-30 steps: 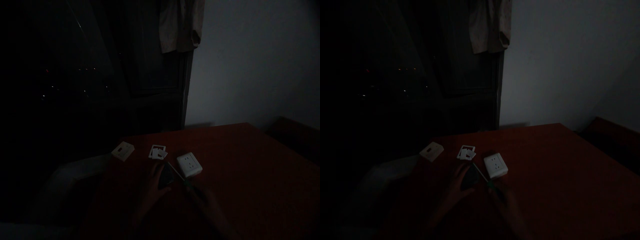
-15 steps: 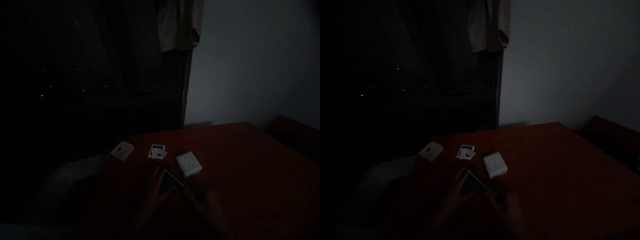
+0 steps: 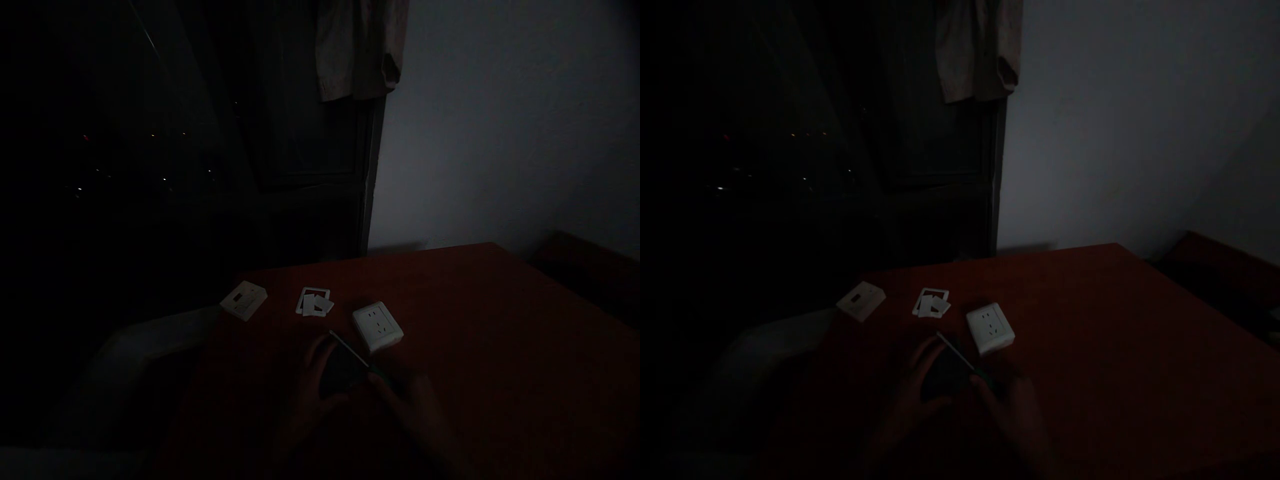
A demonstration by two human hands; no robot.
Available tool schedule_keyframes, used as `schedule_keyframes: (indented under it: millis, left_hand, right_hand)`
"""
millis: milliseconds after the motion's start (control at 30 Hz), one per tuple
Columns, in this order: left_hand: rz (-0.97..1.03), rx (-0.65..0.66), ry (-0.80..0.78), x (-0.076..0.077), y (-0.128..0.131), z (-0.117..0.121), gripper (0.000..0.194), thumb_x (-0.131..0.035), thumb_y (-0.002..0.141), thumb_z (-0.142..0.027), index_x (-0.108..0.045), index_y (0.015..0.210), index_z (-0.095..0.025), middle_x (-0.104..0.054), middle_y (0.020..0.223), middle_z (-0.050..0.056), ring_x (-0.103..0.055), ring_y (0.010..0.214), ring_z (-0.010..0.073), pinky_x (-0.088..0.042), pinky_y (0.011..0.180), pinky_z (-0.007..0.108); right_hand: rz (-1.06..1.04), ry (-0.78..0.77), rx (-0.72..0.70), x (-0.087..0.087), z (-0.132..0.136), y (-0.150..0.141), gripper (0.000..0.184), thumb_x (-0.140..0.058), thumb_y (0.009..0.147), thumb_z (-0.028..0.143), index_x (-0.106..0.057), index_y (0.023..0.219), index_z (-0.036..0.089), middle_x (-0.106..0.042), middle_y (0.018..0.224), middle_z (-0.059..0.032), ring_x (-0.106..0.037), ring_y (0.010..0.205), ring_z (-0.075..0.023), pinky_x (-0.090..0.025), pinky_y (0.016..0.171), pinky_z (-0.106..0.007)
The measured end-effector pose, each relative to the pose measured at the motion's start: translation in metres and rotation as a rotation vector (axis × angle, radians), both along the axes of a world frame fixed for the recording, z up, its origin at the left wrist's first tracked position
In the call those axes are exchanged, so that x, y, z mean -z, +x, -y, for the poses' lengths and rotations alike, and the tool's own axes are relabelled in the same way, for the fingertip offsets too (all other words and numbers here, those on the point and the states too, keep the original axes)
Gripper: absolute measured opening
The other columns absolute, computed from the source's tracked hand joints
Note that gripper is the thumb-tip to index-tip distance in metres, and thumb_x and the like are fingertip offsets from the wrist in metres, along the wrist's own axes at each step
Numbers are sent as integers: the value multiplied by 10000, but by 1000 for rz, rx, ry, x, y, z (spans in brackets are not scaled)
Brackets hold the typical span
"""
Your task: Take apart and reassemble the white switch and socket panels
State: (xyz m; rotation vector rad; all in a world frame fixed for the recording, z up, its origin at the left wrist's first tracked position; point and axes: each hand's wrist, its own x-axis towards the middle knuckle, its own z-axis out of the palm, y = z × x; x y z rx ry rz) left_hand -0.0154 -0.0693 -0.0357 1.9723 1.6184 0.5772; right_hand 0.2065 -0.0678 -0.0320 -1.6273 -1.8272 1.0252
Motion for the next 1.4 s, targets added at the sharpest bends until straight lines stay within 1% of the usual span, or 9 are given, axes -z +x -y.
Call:
schedule_keyframes:
  millis: [100,200,367,500,667,800,1000,1167,1400]
  left_hand:
    - [-1,-14,0,0,-2,1,815,-752,687,-285,-370,1406,-296,-320,1500,62,-314,1359,316,-274,1122,491]
    - [3,-23,4,0,-6,2,750,-720,724,-320,-390,1396,-283,-343,1487,71,-335,1347,314,-293,1111,493]
    - [34,-60,23,4,-15,4,652,-667,768,-293,-421,1372,-272,-375,1465,68,-348,1341,288,-302,1112,466]
    - [53,-88,22,8,-22,3,655,-657,766,-262,-414,1375,-267,-367,1466,70,-346,1340,279,-313,1105,461]
    - [28,-77,18,5,-19,3,660,-674,745,-254,-436,1361,-277,-392,1450,67,-357,1334,288,-316,1103,474]
    - [1,-85,56,9,-21,1,624,-658,765,-260,-442,1350,-276,-403,1444,69,-392,1313,287,-343,1088,476]
    - [-103,-178,163,13,-44,-7,419,-530,865,-292,-497,1280,-247,-479,1382,72,-443,1284,264,-384,1065,462]
    - [-118,-218,208,7,-59,-9,392,-510,874,-310,-510,1261,-246,-513,1348,72,-483,1253,262,-423,1035,445]
    - [-84,-130,158,6,-43,-8,416,-533,859,-280,-506,1273,-258,-492,1373,65,-455,1278,250,-387,1069,445]
  right_hand:
    - [-105,-29,17,1,-2,-1,514,-438,861,583,-710,793,152,-730,746,-59,-645,675,-208,-421,562,-251]
    - [-183,-59,30,4,-4,-2,516,-458,839,607,-700,775,155,-731,776,-65,-644,719,-220,-444,618,-268]
    - [-283,-56,16,8,-9,-2,417,-516,823,543,-683,865,163,-723,861,-69,-649,783,-238,-472,705,-308]
    - [-284,-102,24,9,-9,-1,408,-512,823,526,-673,912,162,-717,865,-68,-647,776,-242,-478,695,-321]
    - [-317,-60,7,15,-8,-1,432,-492,840,533,-674,935,153,-711,915,-77,-636,829,-250,-472,740,-330]
    - [-305,-53,2,21,-8,0,436,-484,849,526,-671,973,152,-709,910,-81,-630,810,-246,-470,712,-327]
    - [-271,-47,2,21,-7,0,425,-462,867,513,-670,963,155,-701,904,-76,-624,796,-235,-463,702,-318]
    - [-302,-25,-11,17,-7,-2,389,-477,870,488,-668,986,169,-699,950,-76,-624,841,-233,-464,745,-314]
    - [-298,-21,-12,19,-5,-2,388,-471,872,491,-670,954,169,-701,897,-59,-622,807,-223,-460,716,-301]
